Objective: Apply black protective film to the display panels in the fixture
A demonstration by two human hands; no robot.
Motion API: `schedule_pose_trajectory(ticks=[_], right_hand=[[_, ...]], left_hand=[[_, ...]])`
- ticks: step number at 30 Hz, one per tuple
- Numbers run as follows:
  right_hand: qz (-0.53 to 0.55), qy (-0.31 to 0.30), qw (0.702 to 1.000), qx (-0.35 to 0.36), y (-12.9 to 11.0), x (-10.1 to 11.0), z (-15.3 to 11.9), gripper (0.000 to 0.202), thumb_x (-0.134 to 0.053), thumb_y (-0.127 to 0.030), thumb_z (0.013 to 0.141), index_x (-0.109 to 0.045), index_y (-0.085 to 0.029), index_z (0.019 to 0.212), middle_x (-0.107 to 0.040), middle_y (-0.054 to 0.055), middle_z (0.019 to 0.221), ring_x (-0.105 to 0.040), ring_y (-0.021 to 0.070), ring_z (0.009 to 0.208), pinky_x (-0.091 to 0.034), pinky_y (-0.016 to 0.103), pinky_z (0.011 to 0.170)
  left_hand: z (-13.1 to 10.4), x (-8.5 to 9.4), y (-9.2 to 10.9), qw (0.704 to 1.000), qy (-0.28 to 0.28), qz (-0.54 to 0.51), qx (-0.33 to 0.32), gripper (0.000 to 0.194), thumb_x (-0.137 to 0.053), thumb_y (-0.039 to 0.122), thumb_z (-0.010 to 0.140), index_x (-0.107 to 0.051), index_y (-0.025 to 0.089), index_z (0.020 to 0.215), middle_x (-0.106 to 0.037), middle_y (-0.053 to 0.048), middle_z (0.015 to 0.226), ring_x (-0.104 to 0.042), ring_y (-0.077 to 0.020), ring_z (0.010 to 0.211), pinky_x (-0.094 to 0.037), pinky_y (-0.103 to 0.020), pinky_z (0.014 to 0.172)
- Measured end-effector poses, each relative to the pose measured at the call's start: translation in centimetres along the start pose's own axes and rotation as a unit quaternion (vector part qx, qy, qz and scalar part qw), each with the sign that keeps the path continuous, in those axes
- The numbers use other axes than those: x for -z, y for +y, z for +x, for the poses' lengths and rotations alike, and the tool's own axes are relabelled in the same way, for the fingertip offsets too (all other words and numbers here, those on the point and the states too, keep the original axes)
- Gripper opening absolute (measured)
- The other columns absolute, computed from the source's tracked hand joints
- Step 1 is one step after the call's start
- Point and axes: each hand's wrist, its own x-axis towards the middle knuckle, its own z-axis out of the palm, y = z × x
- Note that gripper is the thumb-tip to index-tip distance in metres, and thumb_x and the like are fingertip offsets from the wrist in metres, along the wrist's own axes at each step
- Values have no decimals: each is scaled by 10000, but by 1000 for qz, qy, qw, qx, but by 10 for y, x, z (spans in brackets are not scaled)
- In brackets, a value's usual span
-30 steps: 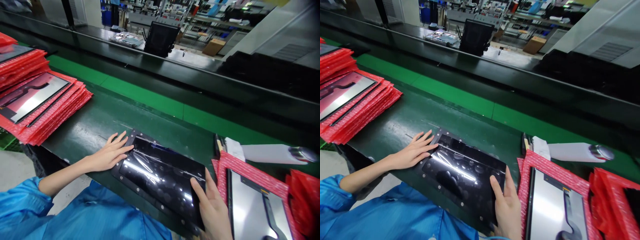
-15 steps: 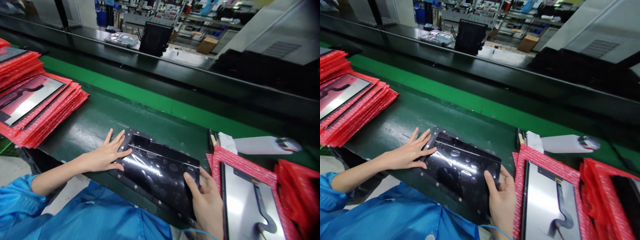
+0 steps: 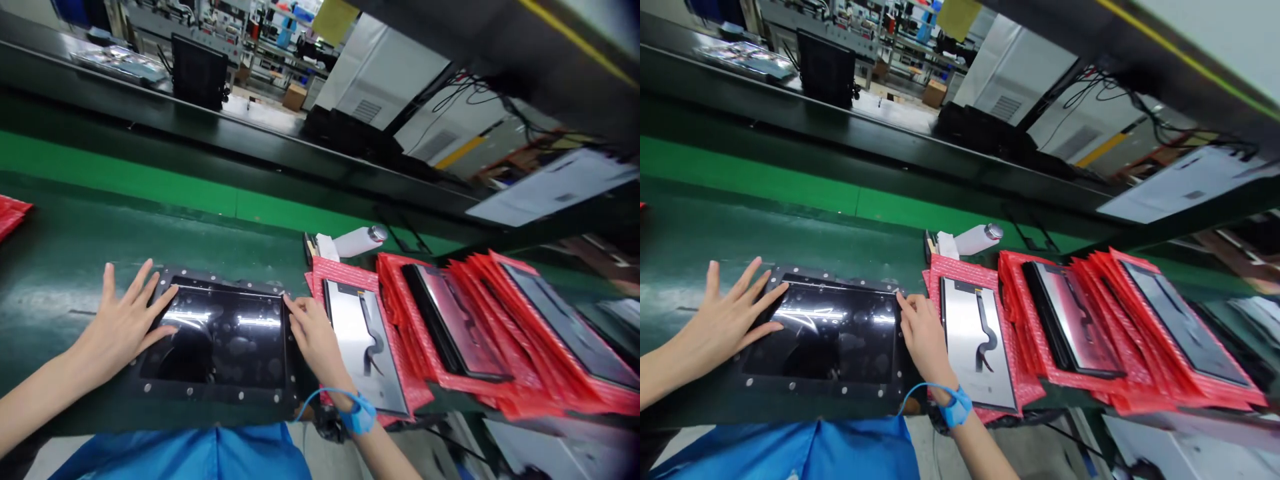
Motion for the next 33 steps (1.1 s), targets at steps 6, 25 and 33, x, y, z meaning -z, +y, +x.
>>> schedule_pose_trajectory(ticks=[6, 25, 33], right_hand=[[-180, -74, 978, 70, -7, 0, 7, 557, -380, -18, 893, -473, -110, 1434, -608, 148, 1066, -514, 305, 962, -486, 480, 772], [224, -128, 957, -135, -12, 13, -65, 709, -592, -293, 933, -261, -315, 1559, -493, 37, 1045, -550, 166, 826, -544, 346, 792], [283, -249, 900, -221, -10, 18, -55, 1139, -764, -255, 767, 20, -270, 1593, -513, -19, 921, -535, 152, 701, -505, 303, 679]], left_hand=[[12, -11, 5, 1000, -13, -21, 12, 790, -438, 506, 963, -86, 189, 1596, -92, -228, 1629, -136, -421, 1502, -8, -749, 1149], [-30, 6, -10, 980, -137, -144, -8, 794, -472, 574, 930, -132, 291, 1590, -68, -84, 1666, -118, -422, 1510, -231, -667, 1162], [-33, 10, -32, 969, -183, -157, -61, 819, -511, 539, 908, -125, 294, 1588, -84, -65, 1663, -144, -415, 1503, -241, -649, 1169]])
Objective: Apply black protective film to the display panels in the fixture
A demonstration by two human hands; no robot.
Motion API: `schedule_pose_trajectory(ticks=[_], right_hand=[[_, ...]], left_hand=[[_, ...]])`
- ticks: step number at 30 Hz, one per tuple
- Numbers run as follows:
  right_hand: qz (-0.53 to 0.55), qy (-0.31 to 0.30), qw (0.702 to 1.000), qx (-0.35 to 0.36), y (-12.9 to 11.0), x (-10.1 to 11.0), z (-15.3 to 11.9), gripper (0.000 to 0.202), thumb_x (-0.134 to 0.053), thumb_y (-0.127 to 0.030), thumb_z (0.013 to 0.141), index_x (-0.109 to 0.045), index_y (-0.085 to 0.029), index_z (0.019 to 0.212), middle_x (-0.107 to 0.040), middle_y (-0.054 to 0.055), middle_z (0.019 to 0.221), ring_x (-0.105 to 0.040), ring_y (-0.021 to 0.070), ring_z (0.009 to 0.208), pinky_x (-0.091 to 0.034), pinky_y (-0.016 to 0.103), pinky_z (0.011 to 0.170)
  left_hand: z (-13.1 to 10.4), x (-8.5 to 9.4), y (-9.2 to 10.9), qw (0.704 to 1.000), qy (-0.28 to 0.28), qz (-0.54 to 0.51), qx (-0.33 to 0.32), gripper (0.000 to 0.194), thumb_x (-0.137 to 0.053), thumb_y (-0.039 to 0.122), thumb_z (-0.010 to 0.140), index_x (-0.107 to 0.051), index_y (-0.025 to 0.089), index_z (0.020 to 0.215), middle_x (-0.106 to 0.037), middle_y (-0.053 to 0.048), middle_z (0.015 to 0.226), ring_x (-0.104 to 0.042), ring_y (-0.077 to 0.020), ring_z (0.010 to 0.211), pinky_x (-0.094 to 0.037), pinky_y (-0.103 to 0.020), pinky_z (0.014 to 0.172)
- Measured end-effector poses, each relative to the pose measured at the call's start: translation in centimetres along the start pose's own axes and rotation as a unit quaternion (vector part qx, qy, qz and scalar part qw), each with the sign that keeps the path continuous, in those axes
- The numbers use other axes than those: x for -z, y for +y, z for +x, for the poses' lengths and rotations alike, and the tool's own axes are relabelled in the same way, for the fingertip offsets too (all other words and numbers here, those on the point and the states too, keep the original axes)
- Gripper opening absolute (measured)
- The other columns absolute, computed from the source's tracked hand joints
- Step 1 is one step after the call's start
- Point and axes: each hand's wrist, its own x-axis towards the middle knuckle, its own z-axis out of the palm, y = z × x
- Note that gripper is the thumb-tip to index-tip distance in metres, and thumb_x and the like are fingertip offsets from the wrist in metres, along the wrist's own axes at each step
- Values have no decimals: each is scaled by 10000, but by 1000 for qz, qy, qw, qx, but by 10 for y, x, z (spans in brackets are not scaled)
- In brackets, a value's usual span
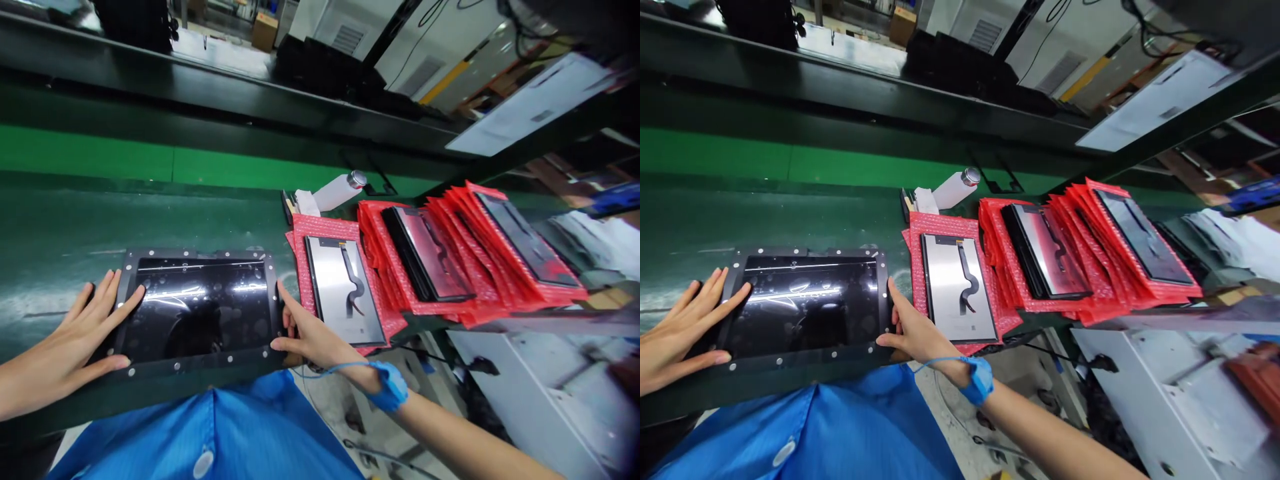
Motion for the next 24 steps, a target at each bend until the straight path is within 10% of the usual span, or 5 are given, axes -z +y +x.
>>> schedule_pose_trajectory(ticks=[10, 17, 24], right_hand=[[-117, 74, 989, -53, -16, -12, 5, 1160, -773, -259, 744, 17, -276, 1593, -539, -44, 807, -585, 199, 707, -466, 309, 666], [-182, 93, 976, 70, -10, -13, -7, 730, -541, -421, 955, -200, -261, 1580, -627, 64, 1022, -636, 229, 814, -532, 356, 714], [-298, 147, 921, 203, -56, 28, 48, 439, -441, -372, 1013, -485, -243, 1431, -648, 94, 1169, -607, 258, 1077, -516, 442, 916]], left_hand=[[3, -8, 30, 996, 50, 22, 68, 754, -453, 499, 957, -118, 270, 1593, -77, -128, 1660, -87, -424, 1511, -221, -697, 1148], [3, -11, 44, 992, 82, 40, 92, 788, -442, 575, 950, -96, 281, 1594, -95, -118, 1661, -69, -408, 1520, -91, -681, 1181], [-3, -18, 54, 987, 101, 95, 87, 995, -492, 688, 877, -51, 160, 1595, -150, -194, 1637, -58, -427, 1516, -58, -685, 1179]])
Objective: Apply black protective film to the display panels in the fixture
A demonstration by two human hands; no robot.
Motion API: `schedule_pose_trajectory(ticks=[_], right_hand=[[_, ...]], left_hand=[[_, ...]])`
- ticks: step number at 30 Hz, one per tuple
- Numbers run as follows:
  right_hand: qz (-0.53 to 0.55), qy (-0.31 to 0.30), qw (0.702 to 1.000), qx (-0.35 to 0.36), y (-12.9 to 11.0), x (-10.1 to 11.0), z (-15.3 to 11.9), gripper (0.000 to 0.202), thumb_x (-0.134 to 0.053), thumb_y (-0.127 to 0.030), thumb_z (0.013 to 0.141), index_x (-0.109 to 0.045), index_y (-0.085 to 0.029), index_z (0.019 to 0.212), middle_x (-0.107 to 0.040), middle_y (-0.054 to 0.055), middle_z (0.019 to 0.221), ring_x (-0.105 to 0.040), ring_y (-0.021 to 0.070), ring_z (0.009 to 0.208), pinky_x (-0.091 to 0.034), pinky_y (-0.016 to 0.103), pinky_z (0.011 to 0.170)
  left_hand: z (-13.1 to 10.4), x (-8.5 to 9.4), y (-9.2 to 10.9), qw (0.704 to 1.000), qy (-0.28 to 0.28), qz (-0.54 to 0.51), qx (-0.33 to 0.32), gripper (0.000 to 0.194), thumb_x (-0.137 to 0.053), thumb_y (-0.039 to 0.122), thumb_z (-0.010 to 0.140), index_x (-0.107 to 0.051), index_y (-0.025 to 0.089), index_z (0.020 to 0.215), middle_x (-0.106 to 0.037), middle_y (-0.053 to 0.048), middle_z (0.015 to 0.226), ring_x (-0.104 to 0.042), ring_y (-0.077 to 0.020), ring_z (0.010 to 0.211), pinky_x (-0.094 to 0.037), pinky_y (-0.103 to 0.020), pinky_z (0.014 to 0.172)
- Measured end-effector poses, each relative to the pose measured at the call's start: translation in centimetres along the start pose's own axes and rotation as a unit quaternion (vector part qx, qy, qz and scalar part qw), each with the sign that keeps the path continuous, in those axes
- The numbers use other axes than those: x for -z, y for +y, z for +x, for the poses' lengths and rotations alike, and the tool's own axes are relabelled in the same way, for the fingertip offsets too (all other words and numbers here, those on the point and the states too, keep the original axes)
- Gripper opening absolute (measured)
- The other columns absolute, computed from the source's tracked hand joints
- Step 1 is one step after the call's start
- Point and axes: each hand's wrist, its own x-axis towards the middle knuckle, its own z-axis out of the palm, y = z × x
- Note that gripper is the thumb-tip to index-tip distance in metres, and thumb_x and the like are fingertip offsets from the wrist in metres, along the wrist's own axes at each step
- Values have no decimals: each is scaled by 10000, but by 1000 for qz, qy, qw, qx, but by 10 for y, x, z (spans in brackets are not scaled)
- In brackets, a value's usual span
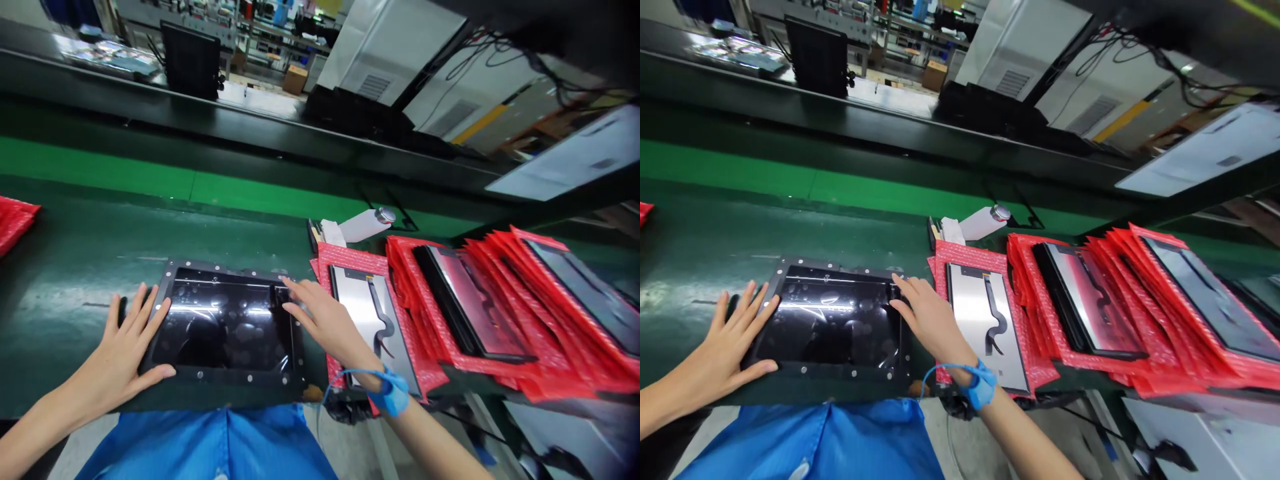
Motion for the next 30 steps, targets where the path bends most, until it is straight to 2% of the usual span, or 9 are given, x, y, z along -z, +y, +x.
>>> schedule_pose_trajectory(ticks=[4, 9, 13, 17, 21, 24, 26, 28, 30], right_hand=[[32, -26, 989, 144, -24, -12, 45, 451, -425, -183, 996, -456, -224, 1443, -589, 79, 1348, -507, 220, 1259, -446, 442, 1047], [-30, -33, 984, 172, -38, -29, 67, 498, -383, -32, 919, -508, -154, 1386, -636, 129, 1230, -552, 250, 1158, -467, 459, 949], [99, -30, 985, 141, -30, -32, 80, 449, -500, -49, 844, -560, -156, 1276, -656, 103, 1121, -554, 243, 1094, -456, 456, 969], [267, -97, 955, 87, -23, -22, 95, 429, -598, -135, 806, -551, -208, 1226, -639, 38, 1022, -592, 186, 950, -475, 395, 917], [347, -177, 919, 58, -28, 1, 99, 345, -683, -261, 796, -581, -207, 1121, -606, 21, 995, -547, 119, 732, -461, 280, 693], [388, -196, 900, 34, -34, 23, 95, 312, -733, -336, 787, -572, -200, 1016, -594, -16, 850, -490, 94, 619, -382, 241, 583], [410, -178, 894, 31, -38, 36, 91, 318, -739, -370, 801, -553, -206, 1001, -547, -51, 716, -482, 101, 592, -369, 238, 568], [410, -122, 903, 44, -39, 48, 88, 312, -719, -385, 831, -546, -215, 1027, -566, -40, 738, -532, 120, 638, -424, 258, 615], [373, -15, 925, 70, -37, 57, 83, 301, -682, -376, 869, -549, -226, 1093, -630, 27, 980, -616, 159, 833, -494, 317, 777]], left_hand=[[-1, 0, 3, 1000, 22, 15, -3, 1088, -494, 758, 829, -43, 125, 1591, -188, -233, 1616, -96, -445, 1507, -54, -713, 1157], [-1, -1, 10, 998, 43, 31, 14, 1117, -462, 780, 828, -21, 85, 1583, -247, -253, 1591, -148, -432, 1502, 3, -714, 1157], [-3, 0, 14, 998, 46, 35, 25, 1101, -456, 773, 837, -23, 89, 1583, -251, -238, 1594, -139, -419, 1508, 31, -711, 1159], [-4, 1, 13, 999, 28, -13, 45, 1059, -500, 722, 856, -22, 126, 1589, -207, -215, 1615, -76, -414, 1518, -6, -707, 1166], [-5, 0, 19, 986, 45, -140, 77, 737, -492, 487, 971, -147, 242, 1574, -106, -144, 1654, 39, -370, 1530, -91, -671, 1185], [-3, -1, 31, 943, 97, -293, 125, 581, -484, 378, 991, -251, 298, 1517, -205, -102, 1644, -43, -328, 1541, -165, -599, 1208], [3, 3, 38, 888, 109, -411, 174, 496, -485, 371, 990, -336, 306, 1459, -363, -91, 1572, -277, -301, 1485, -325, -489, 1166], [18, 14, 40, 822, 123, -517, 205, 357, -489, 374, 989, -458, 299, 1336, -519, -67, 1427, -509, -243, 1291, -449, -363, 1042], [45, 29, 36, 765, 161, -591, 198, 239, -541, 369, 967, -545, 276, 1187, -618, -32, 1237, -589, -181, 1092, -475, -277, 938]])
